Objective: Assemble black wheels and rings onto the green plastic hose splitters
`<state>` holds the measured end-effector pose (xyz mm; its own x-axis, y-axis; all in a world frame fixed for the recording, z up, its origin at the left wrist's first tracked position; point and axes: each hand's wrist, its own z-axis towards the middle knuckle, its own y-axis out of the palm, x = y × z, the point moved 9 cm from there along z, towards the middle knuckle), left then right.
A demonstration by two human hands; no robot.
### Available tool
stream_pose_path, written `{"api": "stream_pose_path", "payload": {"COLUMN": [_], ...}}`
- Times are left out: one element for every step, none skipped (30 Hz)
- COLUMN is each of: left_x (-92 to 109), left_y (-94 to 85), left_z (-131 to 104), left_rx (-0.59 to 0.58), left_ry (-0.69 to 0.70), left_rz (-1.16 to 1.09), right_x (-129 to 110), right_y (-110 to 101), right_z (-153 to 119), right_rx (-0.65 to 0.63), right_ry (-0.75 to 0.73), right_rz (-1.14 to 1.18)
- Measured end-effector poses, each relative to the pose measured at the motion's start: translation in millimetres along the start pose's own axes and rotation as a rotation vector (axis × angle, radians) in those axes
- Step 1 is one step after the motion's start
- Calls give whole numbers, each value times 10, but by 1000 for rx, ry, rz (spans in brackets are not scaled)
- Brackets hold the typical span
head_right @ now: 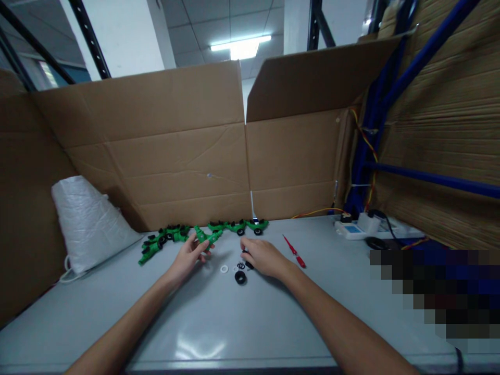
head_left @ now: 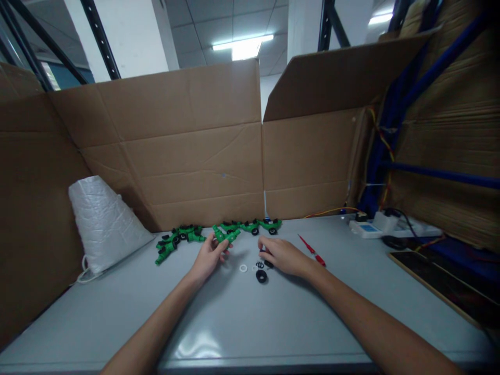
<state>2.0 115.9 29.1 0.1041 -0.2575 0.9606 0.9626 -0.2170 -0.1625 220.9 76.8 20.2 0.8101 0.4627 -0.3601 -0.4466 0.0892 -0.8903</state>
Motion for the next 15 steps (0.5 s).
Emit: {"api": "stream_pose_path", "payload": {"left_x": [-7,-14,-19,-22,-22,-19,-16,-12,-7,-5,-3,0,5,14,26], "left_y": [8,17,27,38,53,69,88,107,126,145,160,172,178,178,176], "left_z": [-5,-9,-14,-20,-27,-34,-43,-51,-60,-67,-73,-76,-77,-77,-75], "left_rx": [-6,-15,-26,-38,-53,-68,-85,-100,-114,-126,-135,-142,-145,-145,-145], "left_ry": [-10,-21,-32,-42,-51,-60,-68,-74,-77,-78,-77,-71,-59,-42,-23], "left_rz": [-14,-31,-49,-65,-78,-87,-90,-90,-89,-87,-84,-78,-69,-55,-36], "right_x": [9,17,27,39,51,63,74,80,81,78,73,66,59,48,30], "right_y": [1,2,3,7,13,21,28,32,32,31,27,23,18,11,1], "right_z": [-1,-2,-3,-3,-4,-5,-5,-6,-7,-8,-9,-12,-14,-16,-18], "right_rx": [0,1,2,1,-3,-9,-13,-16,-15,-13,-10,-7,-3,3,12], "right_ry": [9,17,27,39,50,61,70,75,77,75,72,70,69,64,53], "right_rz": [-1,-1,-1,-1,-1,-2,-4,-8,-14,-22,-29,-35,-37,-36,-31]}}
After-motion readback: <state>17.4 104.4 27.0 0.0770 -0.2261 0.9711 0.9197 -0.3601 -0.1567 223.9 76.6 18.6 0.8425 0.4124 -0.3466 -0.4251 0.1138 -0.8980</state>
